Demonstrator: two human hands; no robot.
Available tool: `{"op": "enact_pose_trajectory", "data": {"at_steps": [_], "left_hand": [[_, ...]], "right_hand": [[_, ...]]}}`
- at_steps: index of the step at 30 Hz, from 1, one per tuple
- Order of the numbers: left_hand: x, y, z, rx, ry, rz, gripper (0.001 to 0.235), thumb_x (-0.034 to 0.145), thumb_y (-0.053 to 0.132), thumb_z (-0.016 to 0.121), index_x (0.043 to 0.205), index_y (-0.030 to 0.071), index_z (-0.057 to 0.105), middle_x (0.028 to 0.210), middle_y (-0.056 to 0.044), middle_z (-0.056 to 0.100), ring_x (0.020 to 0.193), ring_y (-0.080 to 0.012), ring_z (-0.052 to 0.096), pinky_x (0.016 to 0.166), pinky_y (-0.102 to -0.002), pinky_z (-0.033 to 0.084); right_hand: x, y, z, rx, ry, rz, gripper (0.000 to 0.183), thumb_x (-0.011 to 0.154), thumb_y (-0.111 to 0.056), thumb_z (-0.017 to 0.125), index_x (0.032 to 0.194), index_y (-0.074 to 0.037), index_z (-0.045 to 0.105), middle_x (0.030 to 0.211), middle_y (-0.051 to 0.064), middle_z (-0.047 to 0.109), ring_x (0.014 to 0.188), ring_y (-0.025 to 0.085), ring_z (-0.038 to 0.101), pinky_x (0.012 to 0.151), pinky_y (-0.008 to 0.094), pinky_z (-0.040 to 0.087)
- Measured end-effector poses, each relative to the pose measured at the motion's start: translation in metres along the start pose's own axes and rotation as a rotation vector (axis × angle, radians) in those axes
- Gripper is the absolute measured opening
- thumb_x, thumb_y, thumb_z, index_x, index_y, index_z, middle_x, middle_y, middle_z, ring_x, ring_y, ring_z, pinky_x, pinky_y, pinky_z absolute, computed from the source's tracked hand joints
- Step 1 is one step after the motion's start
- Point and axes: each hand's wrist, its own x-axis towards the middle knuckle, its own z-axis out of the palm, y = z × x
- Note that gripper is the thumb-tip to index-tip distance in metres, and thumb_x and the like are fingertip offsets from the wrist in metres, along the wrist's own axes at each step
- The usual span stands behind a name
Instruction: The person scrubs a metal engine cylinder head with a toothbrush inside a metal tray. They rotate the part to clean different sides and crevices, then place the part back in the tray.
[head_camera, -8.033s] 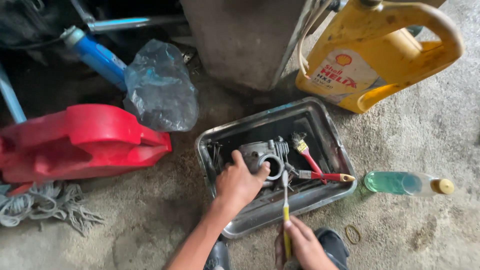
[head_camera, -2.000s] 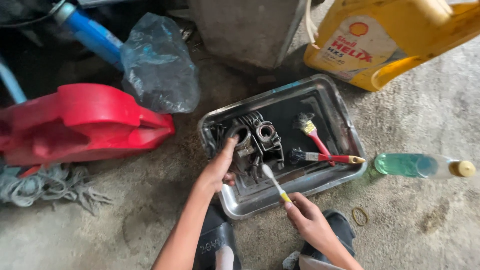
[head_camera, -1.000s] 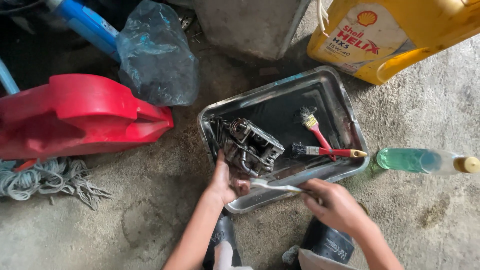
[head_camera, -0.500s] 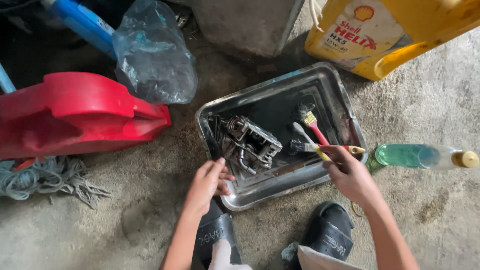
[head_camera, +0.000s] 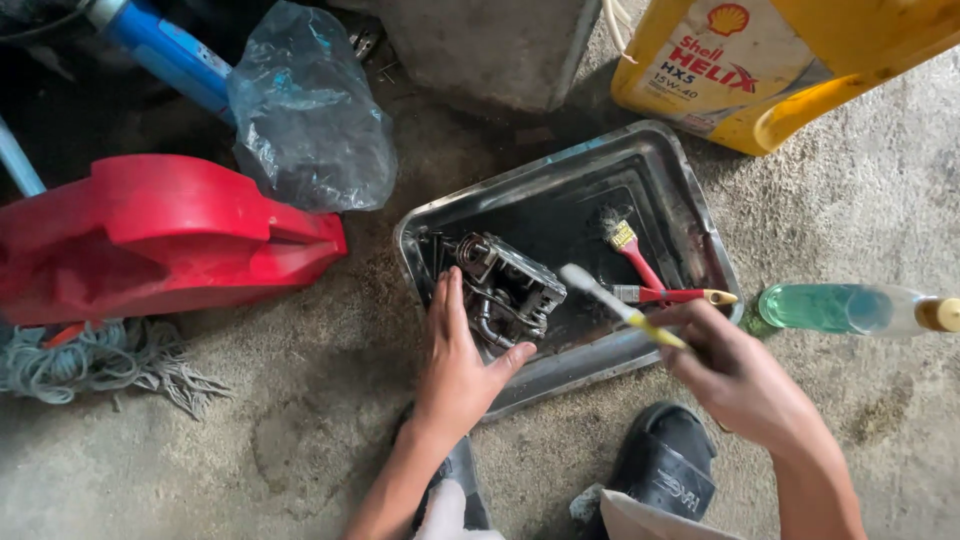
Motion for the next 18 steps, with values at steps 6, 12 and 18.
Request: {"op": "enact_pose_trajectory", "data": {"at_steps": [6,12,18], "left_hand": [[-0.004,0.005,0.0,-0.138,0.042,-0.149,0.125,0.078,0.05,0.083,0.16,-0.005,0.006,0.161,-0.037,0.024,0.148,-0.05,0.032,0.117,-0.052,0.033],[0.006,0.017,-0.001,-0.074,-0.018,-0.303,0.126,0.073,0.049,0.085,0.158,-0.004,0.008,0.159,-0.034,0.03,0.143,-0.0467,0.039,0.11,-0.046,0.042],[0.004,-0.003,0.013,0.072,0.067,-0.176,0.117,0.071,0.045,0.089,0.152,-0.008,0.023,0.151,-0.035,0.039,0.136,-0.0497,0.044,0.112,-0.05,0.039]], "right_hand": [[0.018,-0.027,0.051,0.058,-0.228,-0.261,0.028,0.088,-0.008,0.065,0.116,-0.01,0.067,0.09,0.0,0.069,0.073,0.007,0.06,0.062,0.029,0.053],[0.025,-0.027,0.073,-0.155,-0.075,-0.464,0.029,0.087,-0.009,0.067,0.115,-0.008,0.07,0.083,0.01,0.066,0.064,0.018,0.061,0.059,0.032,0.049],[0.028,-0.006,0.084,-0.076,-0.006,-0.521,0.032,0.085,-0.007,0.067,0.116,-0.008,0.072,0.081,0.008,0.069,0.062,0.017,0.065,0.058,0.032,0.053]]}}
